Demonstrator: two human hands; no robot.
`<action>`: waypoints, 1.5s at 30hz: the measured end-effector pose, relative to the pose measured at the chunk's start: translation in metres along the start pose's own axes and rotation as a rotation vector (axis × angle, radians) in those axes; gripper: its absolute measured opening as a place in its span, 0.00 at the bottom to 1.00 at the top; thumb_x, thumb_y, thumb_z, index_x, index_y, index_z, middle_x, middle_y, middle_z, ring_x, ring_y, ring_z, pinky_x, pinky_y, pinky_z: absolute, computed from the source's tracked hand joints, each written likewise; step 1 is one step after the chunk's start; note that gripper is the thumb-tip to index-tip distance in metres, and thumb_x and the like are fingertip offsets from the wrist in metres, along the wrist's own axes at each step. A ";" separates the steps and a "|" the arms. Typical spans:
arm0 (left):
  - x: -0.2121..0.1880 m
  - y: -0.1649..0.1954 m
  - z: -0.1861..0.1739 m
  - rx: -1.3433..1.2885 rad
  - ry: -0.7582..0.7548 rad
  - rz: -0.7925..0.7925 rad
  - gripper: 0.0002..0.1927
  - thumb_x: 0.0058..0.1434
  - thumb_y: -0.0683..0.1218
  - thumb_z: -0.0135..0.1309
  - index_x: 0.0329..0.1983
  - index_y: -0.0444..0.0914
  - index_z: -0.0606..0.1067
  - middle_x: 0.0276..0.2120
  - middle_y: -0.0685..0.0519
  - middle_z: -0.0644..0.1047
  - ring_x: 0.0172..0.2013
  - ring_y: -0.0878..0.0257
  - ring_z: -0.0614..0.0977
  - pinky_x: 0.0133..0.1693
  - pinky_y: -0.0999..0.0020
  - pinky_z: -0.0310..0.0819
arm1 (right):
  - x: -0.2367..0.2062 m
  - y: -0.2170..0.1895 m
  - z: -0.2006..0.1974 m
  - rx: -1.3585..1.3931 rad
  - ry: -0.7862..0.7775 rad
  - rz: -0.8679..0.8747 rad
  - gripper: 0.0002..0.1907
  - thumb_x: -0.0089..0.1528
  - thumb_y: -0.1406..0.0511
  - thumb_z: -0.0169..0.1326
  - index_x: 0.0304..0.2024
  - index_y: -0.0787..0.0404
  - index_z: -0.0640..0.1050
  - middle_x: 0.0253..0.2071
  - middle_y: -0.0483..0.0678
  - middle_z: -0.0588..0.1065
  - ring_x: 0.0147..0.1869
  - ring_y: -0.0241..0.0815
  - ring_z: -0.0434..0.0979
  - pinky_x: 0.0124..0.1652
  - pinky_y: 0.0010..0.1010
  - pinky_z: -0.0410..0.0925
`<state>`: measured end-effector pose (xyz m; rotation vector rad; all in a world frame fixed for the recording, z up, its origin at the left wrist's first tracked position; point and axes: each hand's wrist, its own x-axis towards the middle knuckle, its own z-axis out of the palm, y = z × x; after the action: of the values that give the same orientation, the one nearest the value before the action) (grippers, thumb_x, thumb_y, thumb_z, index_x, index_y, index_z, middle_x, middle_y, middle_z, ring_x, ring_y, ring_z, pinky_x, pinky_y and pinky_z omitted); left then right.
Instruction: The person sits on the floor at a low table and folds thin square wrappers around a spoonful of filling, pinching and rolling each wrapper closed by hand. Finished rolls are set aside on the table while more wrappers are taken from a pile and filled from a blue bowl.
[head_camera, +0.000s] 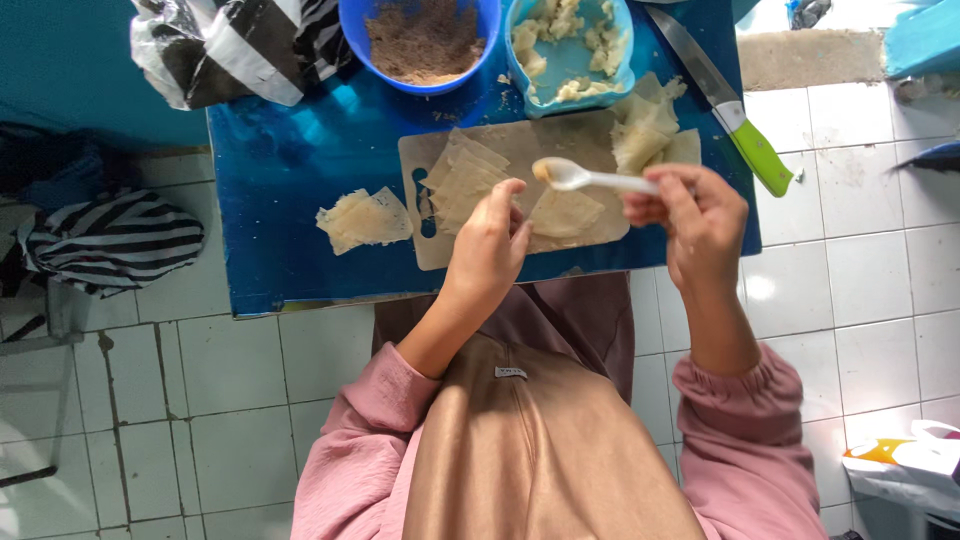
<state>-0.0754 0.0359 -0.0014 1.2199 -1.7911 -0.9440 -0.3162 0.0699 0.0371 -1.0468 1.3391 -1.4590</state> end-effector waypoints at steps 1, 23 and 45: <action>0.000 0.002 0.002 0.044 0.004 -0.001 0.24 0.60 0.37 0.59 0.59 0.37 0.68 0.37 0.45 0.78 0.37 0.50 0.82 0.40 0.58 0.77 | -0.010 0.002 -0.006 -0.036 0.001 -0.020 0.10 0.74 0.68 0.48 0.50 0.71 0.77 0.40 0.58 0.80 0.39 0.43 0.83 0.44 0.32 0.78; 0.007 0.016 0.020 0.007 0.054 0.073 0.23 0.62 0.34 0.55 0.60 0.36 0.66 0.39 0.45 0.75 0.36 0.51 0.83 0.39 0.58 0.78 | -0.034 -0.034 0.008 -0.894 -0.266 -1.055 0.12 0.67 0.79 0.56 0.52 0.71 0.73 0.49 0.61 0.79 0.50 0.56 0.82 0.49 0.41 0.75; 0.014 0.002 0.022 -0.153 -0.028 0.157 0.23 0.63 0.35 0.57 0.61 0.37 0.68 0.46 0.45 0.72 0.41 0.54 0.82 0.45 0.63 0.79 | 0.009 -0.006 0.040 -1.153 -0.328 -0.274 0.10 0.59 0.64 0.62 0.35 0.64 0.76 0.36 0.55 0.74 0.42 0.59 0.75 0.41 0.47 0.66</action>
<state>-0.0991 0.0261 -0.0067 0.9611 -1.7729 -0.9915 -0.2801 0.0509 0.0465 -2.1395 1.8404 -0.5186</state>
